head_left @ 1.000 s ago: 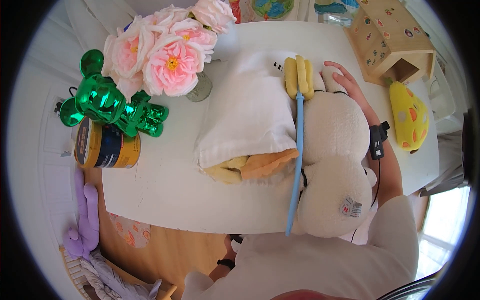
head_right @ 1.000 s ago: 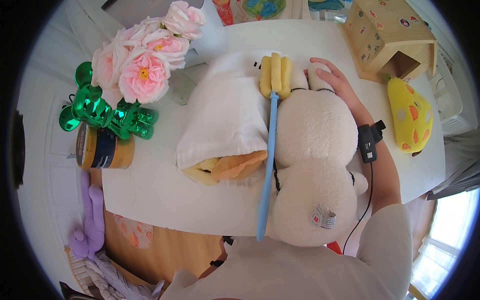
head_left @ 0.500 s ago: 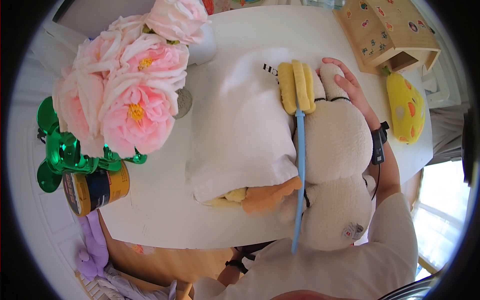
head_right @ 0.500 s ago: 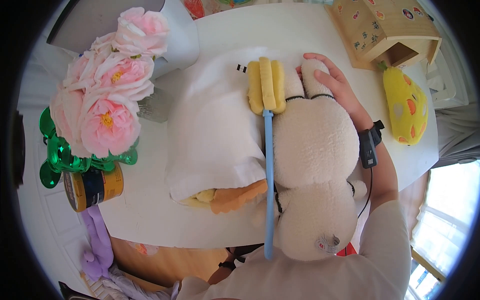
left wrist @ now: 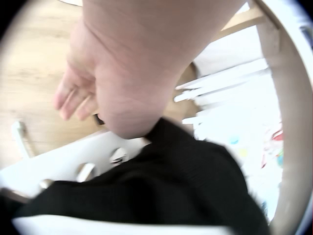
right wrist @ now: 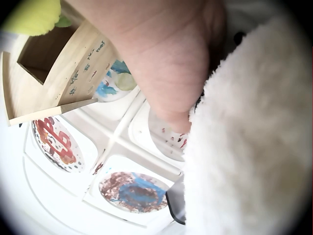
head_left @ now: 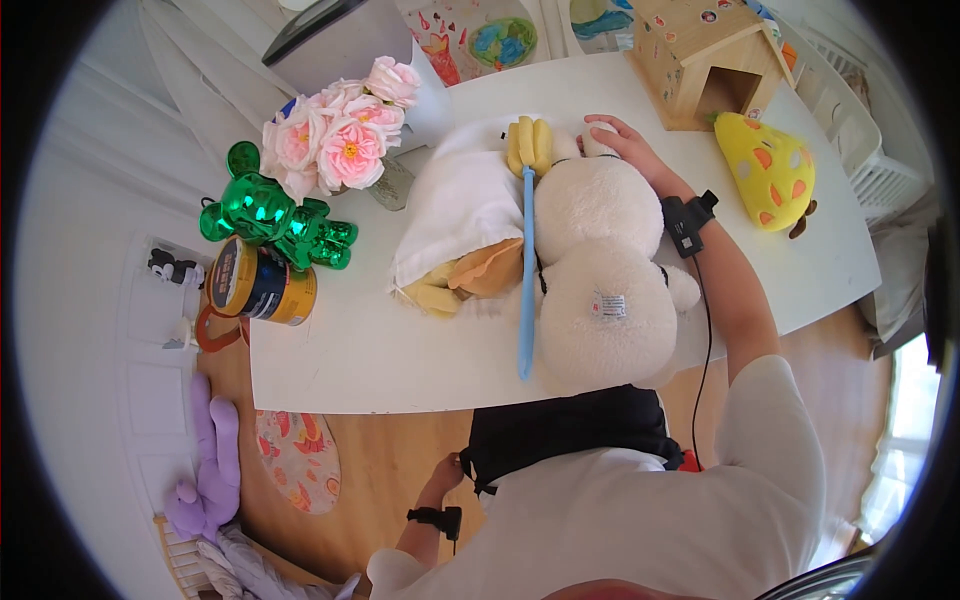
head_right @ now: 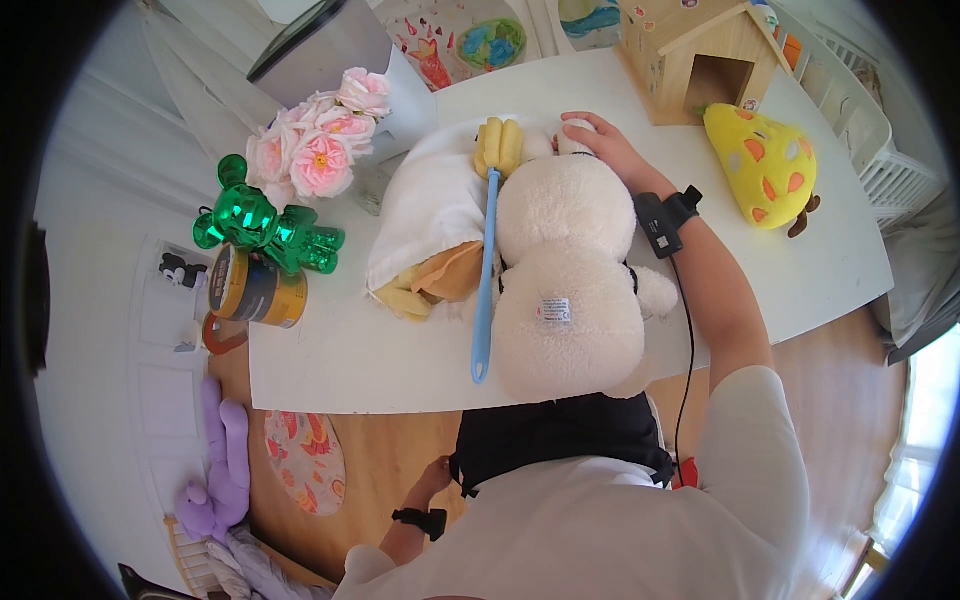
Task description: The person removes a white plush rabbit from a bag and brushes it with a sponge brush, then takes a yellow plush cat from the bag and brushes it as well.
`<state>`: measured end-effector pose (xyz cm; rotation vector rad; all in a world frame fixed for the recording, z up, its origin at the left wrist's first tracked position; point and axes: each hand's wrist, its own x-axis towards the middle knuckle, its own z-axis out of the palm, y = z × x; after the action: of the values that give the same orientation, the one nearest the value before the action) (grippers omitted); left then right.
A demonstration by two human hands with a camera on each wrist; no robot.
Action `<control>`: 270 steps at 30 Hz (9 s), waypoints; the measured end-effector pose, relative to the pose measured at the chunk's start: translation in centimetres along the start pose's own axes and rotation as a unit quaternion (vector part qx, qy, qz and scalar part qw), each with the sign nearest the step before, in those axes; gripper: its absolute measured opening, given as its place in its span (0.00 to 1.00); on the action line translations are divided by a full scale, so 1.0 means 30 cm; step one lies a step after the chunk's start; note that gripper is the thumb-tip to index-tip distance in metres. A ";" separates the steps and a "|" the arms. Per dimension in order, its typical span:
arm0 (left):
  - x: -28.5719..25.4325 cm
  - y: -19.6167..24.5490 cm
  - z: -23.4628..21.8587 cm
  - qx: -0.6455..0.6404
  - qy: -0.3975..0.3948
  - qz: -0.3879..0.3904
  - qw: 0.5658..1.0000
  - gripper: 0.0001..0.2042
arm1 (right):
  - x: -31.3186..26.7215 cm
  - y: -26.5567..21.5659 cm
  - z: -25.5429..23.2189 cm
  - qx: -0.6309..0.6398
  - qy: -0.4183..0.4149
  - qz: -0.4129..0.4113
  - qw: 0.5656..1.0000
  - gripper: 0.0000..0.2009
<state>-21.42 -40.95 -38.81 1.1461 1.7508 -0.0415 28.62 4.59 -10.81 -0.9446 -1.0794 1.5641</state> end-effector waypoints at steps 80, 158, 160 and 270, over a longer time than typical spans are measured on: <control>-0.603 0.776 -0.716 -0.010 0.141 0.288 0.947 0.12 | -0.543 -0.172 0.257 -0.478 -0.168 -0.181 0.843 0.42; -0.335 1.012 -0.782 -0.161 0.138 0.452 0.866 0.16 | -0.700 -0.195 0.223 -0.520 0.092 -0.322 0.786 0.33; -0.340 1.000 -0.780 -0.172 0.140 0.450 0.865 0.15 | -0.681 -0.280 0.194 -0.533 0.111 -0.355 0.760 0.32; -0.323 1.231 -0.674 -0.253 0.246 0.529 0.772 0.11 | -0.345 -0.205 0.389 -0.602 0.004 -0.248 0.759 0.27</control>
<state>-9.28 -17.04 -4.95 1.6335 1.1360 1.4362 21.77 -6.93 -0.74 -1.2783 -2.1764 0.2600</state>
